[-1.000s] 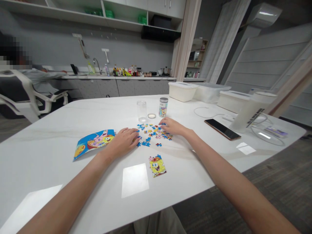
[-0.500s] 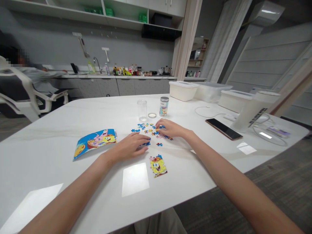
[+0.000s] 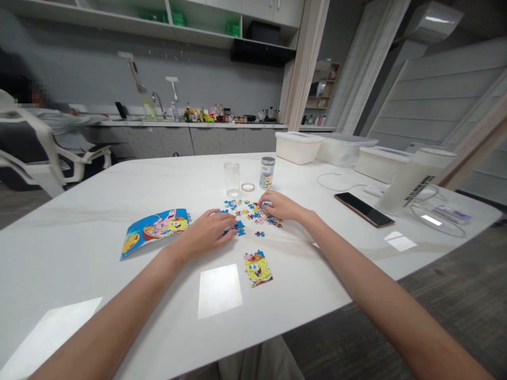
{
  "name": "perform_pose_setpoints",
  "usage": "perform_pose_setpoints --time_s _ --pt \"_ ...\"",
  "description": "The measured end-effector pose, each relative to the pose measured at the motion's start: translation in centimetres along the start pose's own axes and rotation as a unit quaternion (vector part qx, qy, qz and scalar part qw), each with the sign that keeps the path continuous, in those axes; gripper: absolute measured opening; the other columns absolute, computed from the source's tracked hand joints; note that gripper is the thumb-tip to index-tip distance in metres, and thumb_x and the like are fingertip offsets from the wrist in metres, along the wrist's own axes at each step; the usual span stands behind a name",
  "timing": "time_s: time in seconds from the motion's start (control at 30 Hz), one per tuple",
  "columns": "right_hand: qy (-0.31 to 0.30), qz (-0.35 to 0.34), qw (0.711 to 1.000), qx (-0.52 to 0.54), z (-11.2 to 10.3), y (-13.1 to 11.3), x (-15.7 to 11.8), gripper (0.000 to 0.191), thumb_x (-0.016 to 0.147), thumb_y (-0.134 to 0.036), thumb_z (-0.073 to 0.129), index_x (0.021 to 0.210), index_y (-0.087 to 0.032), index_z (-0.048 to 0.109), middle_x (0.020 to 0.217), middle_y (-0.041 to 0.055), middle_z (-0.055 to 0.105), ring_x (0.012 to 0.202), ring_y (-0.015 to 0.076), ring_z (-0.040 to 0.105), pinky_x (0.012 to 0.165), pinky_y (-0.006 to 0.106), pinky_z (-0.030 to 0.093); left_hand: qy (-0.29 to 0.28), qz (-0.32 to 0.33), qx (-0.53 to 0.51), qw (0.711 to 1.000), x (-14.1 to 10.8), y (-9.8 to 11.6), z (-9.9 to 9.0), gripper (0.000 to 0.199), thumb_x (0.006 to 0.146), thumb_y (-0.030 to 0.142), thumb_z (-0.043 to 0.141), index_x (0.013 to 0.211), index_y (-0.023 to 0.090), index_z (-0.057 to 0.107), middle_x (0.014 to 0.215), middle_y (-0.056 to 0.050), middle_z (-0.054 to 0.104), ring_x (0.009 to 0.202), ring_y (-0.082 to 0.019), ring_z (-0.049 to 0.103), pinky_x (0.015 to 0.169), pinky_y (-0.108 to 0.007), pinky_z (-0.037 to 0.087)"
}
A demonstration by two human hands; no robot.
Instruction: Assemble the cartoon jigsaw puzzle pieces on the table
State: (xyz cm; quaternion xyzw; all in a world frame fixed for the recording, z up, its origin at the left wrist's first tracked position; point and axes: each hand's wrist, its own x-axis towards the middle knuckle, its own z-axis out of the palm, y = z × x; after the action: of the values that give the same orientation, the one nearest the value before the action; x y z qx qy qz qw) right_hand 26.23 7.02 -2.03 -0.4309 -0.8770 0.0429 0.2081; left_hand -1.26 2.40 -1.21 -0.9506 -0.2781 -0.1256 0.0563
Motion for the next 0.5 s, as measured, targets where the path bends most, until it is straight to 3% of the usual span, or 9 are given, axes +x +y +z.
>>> perform_pose_setpoints --time_s 0.27,0.5 --pt "-0.011 -0.001 1.0 0.005 -0.5 -0.3 -0.1 0.014 0.084 -0.014 0.057 0.092 -0.015 0.068 0.1 0.0097 0.063 0.096 0.0194 0.059 0.091 0.035 0.045 -0.009 -0.014 0.01 1.0 0.0 -0.2 0.2 0.036 0.097 0.036 0.032 0.104 0.023 0.065 0.118 -0.003 0.066 0.109 -0.017 0.059 0.106 -0.042 0.032" --pt "-0.036 0.02 0.999 0.036 -2.4 -0.9 -0.6 0.019 0.079 -0.035 0.07 0.085 -0.017 0.071 0.095 0.0081 0.065 0.089 0.0194 0.06 0.085 0.034 0.046 0.006 -0.049 0.049 0.998 -0.2 -0.4 0.3 0.039 0.097 0.037 0.031 0.101 0.02 0.066 0.109 -0.006 0.068 0.103 -0.019 0.061 0.104 -0.043 0.035"
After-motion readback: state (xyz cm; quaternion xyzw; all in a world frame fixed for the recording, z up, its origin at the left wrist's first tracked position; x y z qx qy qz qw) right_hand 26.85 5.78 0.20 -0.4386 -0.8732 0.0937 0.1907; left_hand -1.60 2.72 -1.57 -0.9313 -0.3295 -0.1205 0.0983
